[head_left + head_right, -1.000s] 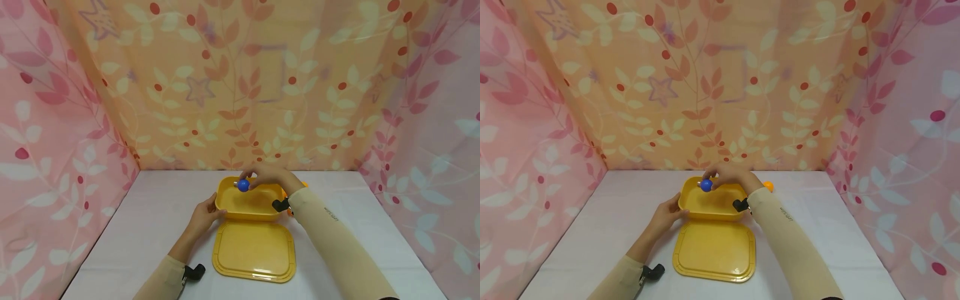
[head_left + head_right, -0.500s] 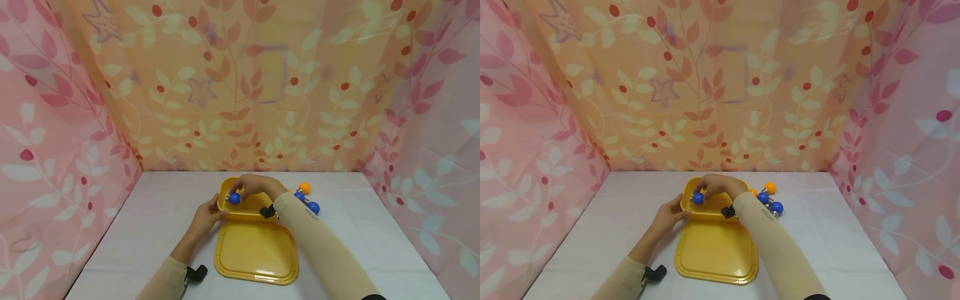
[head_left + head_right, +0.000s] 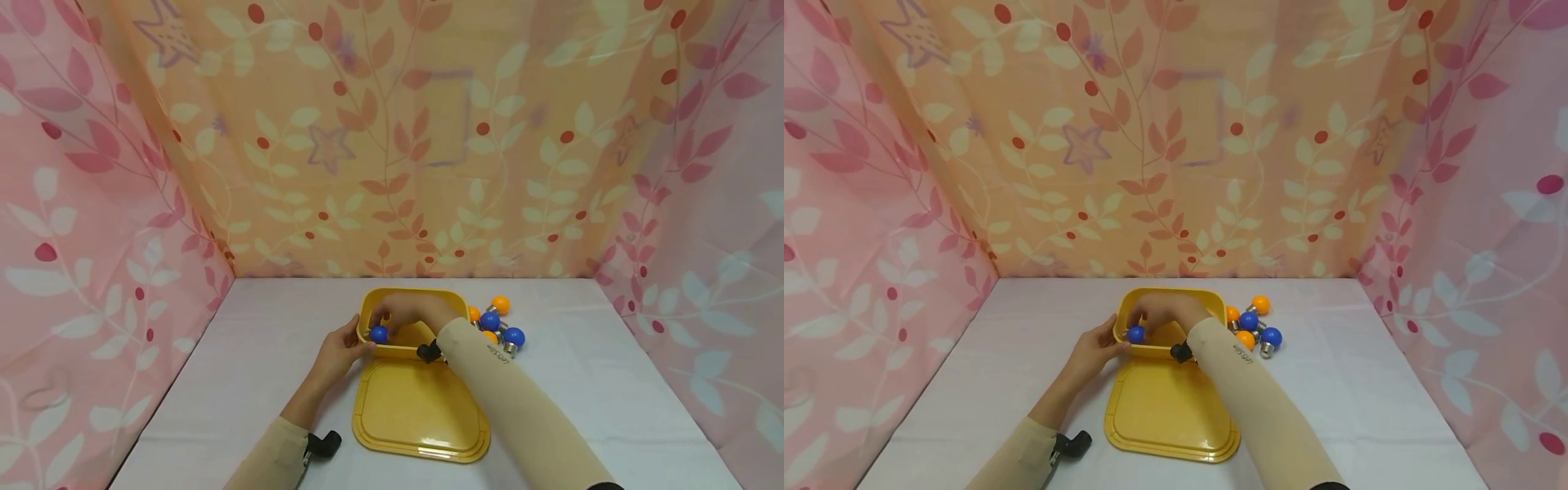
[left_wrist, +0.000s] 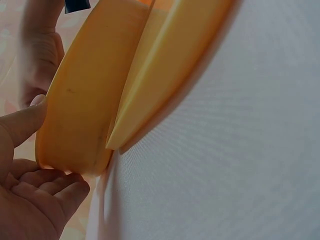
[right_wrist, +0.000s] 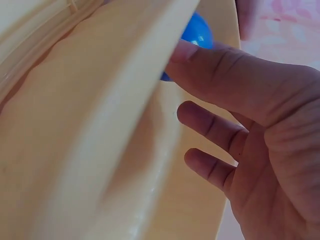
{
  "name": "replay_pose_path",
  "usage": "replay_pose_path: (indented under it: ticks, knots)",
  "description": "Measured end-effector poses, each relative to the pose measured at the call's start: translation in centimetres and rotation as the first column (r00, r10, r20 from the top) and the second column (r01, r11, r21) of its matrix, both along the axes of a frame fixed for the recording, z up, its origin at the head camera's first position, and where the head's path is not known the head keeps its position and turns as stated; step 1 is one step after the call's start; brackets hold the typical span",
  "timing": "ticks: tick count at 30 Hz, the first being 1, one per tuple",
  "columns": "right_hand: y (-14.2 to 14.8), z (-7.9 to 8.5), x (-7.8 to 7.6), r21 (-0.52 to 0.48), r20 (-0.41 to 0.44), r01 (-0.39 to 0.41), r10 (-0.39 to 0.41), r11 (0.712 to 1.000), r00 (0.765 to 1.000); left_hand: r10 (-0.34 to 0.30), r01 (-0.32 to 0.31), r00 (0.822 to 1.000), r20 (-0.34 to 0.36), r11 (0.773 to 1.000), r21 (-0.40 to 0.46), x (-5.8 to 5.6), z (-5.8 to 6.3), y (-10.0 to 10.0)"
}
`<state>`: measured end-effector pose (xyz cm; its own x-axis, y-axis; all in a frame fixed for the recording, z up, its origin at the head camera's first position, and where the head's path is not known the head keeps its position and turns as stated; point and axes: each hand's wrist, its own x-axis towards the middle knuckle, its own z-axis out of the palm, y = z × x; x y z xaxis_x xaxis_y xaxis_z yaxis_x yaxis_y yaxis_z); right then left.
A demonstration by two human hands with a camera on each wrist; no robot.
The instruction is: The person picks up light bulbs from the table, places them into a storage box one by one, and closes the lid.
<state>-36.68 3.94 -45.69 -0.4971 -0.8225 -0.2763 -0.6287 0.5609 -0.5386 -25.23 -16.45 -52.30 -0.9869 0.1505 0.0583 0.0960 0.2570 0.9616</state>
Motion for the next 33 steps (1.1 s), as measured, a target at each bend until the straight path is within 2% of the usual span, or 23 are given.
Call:
replay_pose_path:
  ticks: [6, 10, 13, 16, 20, 23, 33]
  knots:
    - [0.0, 0.9, 0.9, -0.004, -0.026, 0.019, -0.019, 1.0, 0.999, 0.006, -0.006, 1.0, 0.002, 1.0, -0.013, 0.0, -0.2, -0.2]
    - [0.5, 2.3, 1.7, -0.05, -0.186, 0.02, -0.029, 0.999, 0.982, 0.001, -0.001, 1.0, 0.007, 1.0, -0.009, 0.0, -0.3, -0.2]
    - [1.4, 3.6, 2.4, -0.081, -0.322, 0.03, -0.055, 0.996, 0.945, -0.006, 0.006, 1.0, 0.012, 1.0, -0.009, 0.0, -0.4, -0.3]
    - [2.7, 4.5, 3.4, -0.115, -0.406, 0.063, -0.105, 0.991, 0.908, -0.013, 0.013, 1.0, 0.013, 1.0, -0.016, -0.1, -0.3, -0.2]
    - [4.5, 5.2, 5.0, -0.202, -0.436, 0.126, -0.204, 0.971, 0.877, -0.013, 0.014, 1.0, 0.012, 1.0, -0.021, -0.1, -0.2, -0.2]
    - [6.1, 5.2, 6.2, -0.272, -0.442, 0.188, -0.296, 0.944, 0.847, -0.008, 0.008, 1.0, 0.007, 1.0, -0.023, -0.1, -0.2, -0.1]
    - [10.8, 3.1, 10.6, -0.443, -0.487, 0.286, -0.496, 0.85, 0.719, -0.006, 0.006, 1.0, 0.013, 1.0, -0.005, 0.1, -0.1, 0.0]
